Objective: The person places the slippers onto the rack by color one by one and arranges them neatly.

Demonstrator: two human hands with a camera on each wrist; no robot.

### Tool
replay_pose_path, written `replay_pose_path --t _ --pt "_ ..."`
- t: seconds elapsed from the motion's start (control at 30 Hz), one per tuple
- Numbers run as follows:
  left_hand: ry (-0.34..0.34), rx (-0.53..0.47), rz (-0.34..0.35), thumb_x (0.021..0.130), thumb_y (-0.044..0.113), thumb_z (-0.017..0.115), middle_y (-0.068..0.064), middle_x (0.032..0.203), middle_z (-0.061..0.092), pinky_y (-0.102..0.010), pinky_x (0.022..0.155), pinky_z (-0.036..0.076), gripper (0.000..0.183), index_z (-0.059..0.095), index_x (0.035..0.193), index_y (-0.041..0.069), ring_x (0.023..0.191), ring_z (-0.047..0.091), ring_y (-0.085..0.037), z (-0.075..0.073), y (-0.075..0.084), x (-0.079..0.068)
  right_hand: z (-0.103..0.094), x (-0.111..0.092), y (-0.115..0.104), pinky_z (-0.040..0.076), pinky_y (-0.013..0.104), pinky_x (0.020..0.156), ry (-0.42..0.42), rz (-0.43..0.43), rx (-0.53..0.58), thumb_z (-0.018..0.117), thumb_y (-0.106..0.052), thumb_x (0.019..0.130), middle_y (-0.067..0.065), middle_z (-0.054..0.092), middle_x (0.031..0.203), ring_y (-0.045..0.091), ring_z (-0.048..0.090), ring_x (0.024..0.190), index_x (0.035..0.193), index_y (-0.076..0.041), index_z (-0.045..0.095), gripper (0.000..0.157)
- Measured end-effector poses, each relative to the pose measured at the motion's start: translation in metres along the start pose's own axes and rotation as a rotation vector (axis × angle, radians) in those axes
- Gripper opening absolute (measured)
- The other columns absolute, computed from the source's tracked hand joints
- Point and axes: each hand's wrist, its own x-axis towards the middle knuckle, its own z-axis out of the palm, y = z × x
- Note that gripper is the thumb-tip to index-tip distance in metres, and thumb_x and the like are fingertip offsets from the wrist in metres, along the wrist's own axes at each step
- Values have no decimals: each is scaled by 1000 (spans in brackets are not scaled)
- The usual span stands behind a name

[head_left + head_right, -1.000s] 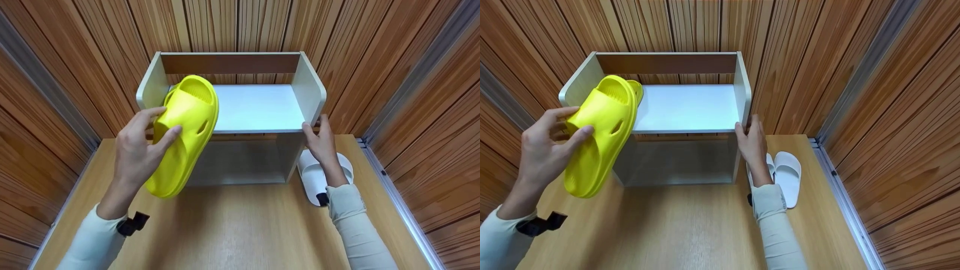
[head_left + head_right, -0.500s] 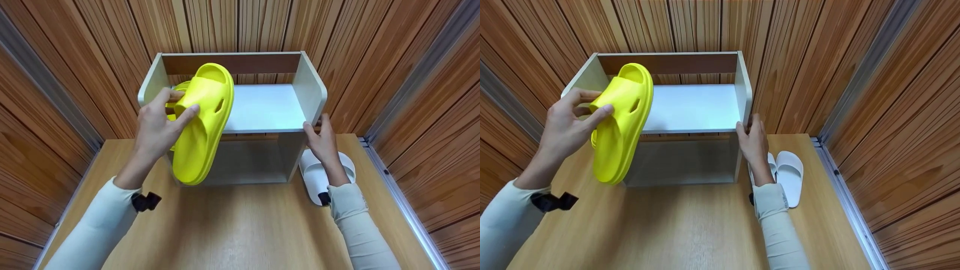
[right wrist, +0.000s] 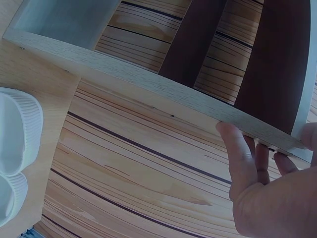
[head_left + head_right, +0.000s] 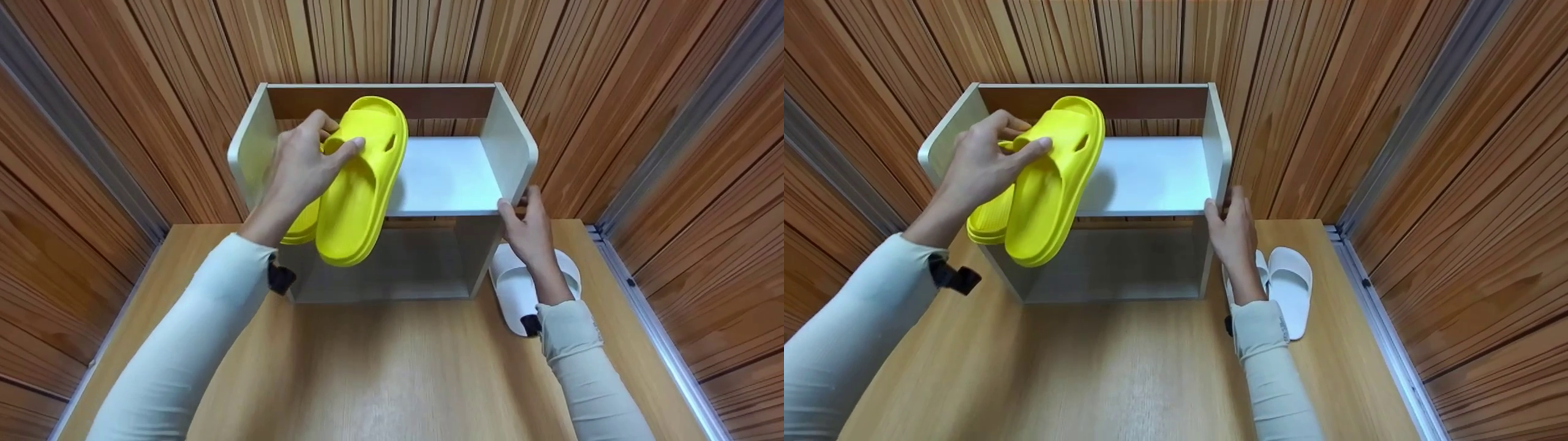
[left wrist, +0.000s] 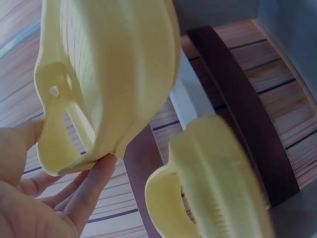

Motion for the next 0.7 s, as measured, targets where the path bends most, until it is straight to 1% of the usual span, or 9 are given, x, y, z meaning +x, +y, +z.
replay_pose_path --t 0.03,0.1,0.17,0.2,0.27,0.37,0.53,0.6,0.7 --pt "-5 15 -11 95 46 68 -8 107 66 -30 71 48 47 60 121 8 88 56 -19 1 1 4 0 0 0 50 59 97 -1 1 0 50 -30 104 24 44 140 40 51 120 148 -2 31 55" --pt "-15 48 -37 96 49 66 -5 94 59 -28 65 42 47 59 121 9 78 49 -17 3 2 11 0 0 1 51 58 95 -2 3 -3 49 -31 104 23 44 140 40 52 120 147 -2 31 55" --pt "-27 79 -58 97 50 64 -3 86 51 -27 62 37 47 58 121 10 73 44 -16 4 4 18 0 0 1 52 58 94 -1 1 -5 50 -31 104 24 44 139 40 52 119 147 -2 31 55" --pt "-36 91 -69 97 49 64 -3 86 49 -27 62 35 47 58 121 10 73 42 -16 5 5 21 0 0 1 52 57 94 0 1 -6 50 -31 104 24 44 139 40 52 119 147 -2 31 56" --pt "-62 119 -95 97 49 63 -3 87 48 -27 63 35 46 57 122 10 74 43 -16 7 6 27 0 0 1 53 58 93 -2 4 -5 50 -32 104 24 44 139 41 53 118 147 -2 31 56" --pt "-100 156 -108 98 46 64 -4 92 51 -27 66 38 44 56 120 10 78 48 -19 11 8 32 0 0 0 53 58 93 -3 5 1 50 -31 104 25 44 138 42 53 118 147 -2 31 56" --pt "-134 224 -89 99 43 64 -7 91 52 -29 68 43 40 57 117 8 77 54 -23 21 9 39 0 1 -1 50 58 96 9 -29 -3 49 -28 104 24 45 139 39 50 120 147 0 32 54" --pt "-143 243 -81 100 42 63 -7 91 53 -29 68 45 41 58 120 7 77 56 -23 25 9 41 0 0 0 50 58 97 10 -29 -3 49 -28 104 24 45 140 38 49 121 148 -1 31 55" --pt "-136 267 -65 100 40 63 -8 92 56 -28 69 47 43 59 124 4 76 57 -23 30 9 46 1 0 1 49 58 98 6 -14 2 50 -29 104 23 43 142 38 49 122 150 -3 29 57"
